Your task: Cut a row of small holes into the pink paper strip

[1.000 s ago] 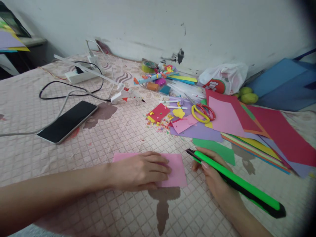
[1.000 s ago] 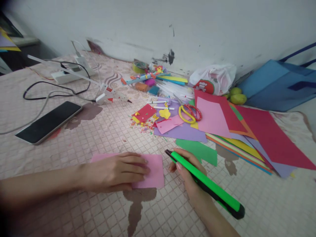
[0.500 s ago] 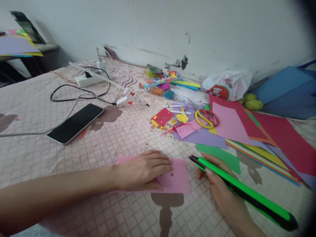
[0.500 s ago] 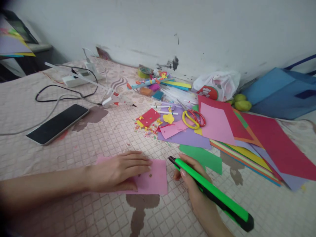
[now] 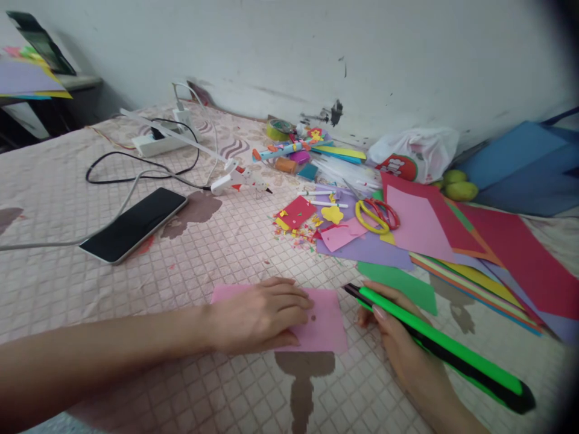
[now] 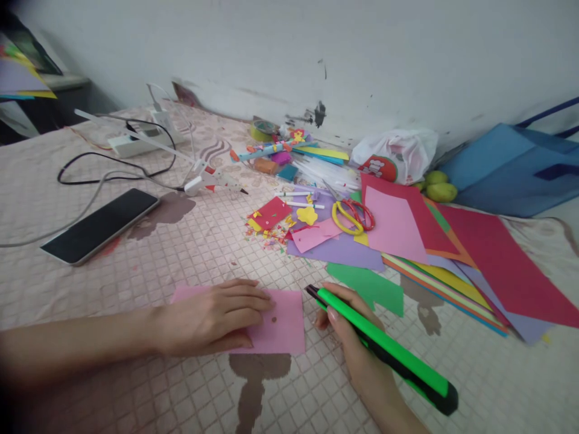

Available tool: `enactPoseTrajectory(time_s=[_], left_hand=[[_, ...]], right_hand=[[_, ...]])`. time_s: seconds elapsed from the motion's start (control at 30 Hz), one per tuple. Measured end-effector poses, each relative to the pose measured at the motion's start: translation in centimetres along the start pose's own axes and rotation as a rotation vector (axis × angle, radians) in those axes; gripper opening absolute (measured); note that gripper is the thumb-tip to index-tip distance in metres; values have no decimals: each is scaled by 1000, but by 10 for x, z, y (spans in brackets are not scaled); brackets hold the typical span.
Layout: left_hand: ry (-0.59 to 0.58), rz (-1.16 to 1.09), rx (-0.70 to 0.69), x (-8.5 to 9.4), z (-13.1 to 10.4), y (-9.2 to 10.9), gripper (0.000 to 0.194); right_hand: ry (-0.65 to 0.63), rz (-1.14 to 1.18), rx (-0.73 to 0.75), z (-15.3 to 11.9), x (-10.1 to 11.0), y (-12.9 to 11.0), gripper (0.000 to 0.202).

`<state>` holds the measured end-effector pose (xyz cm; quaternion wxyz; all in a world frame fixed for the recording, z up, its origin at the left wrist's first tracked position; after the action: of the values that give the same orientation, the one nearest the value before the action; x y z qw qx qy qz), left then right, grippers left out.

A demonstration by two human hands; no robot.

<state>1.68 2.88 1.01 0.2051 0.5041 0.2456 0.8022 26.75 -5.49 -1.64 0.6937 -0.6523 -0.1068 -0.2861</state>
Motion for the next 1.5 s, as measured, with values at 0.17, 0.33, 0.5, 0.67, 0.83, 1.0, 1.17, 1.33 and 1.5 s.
enactPoseTrajectory(time_s=[0.17,0.33,0.5,0.67,0.83,1.0,1.17,1.33,1.5], left_hand=[[-14,12,-2,-1,-1,-1,19],[16,10,2,4,-1,-2,21],[4,8,3,4,-1,-5,22],[-1,-7,-6,2,0,-4,22],[-39,-14,-32,2,1,-2,20],[36,18,-17,4,-1,-5,16],[-17,0,-53,5,1,-3,16],[-155,-29,-101,3,3,-1,20],[-148,-33,-36,3,0,-5,25]], right_hand=[[-3,25,-72,1,0,-1,29],[-4,68,-70,2,-1,-3,30],[-14,127,-80,1,-1,-1,29],[-32,125,-78,0,-1,-4,27],[-6,95,-64,1,-1,-5,28],[-4,80,-62,1,-1,-5,29],[-19,89,-62,0,-1,-4,29],[-19,72,-27,0,0,1,31],[-30,50,-9,1,1,5,31]])
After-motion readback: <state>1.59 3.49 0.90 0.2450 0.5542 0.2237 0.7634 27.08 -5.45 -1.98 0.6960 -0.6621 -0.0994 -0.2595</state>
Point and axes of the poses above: each hand's wrist, its own z-axis towards the middle knuckle, its own x-axis out of the back of the hand, y = z × x, the point moved 2 cm from there along z, towards the middle knuckle, and after that the axes turned 14 degrees about -z, right-handed, at the moved point
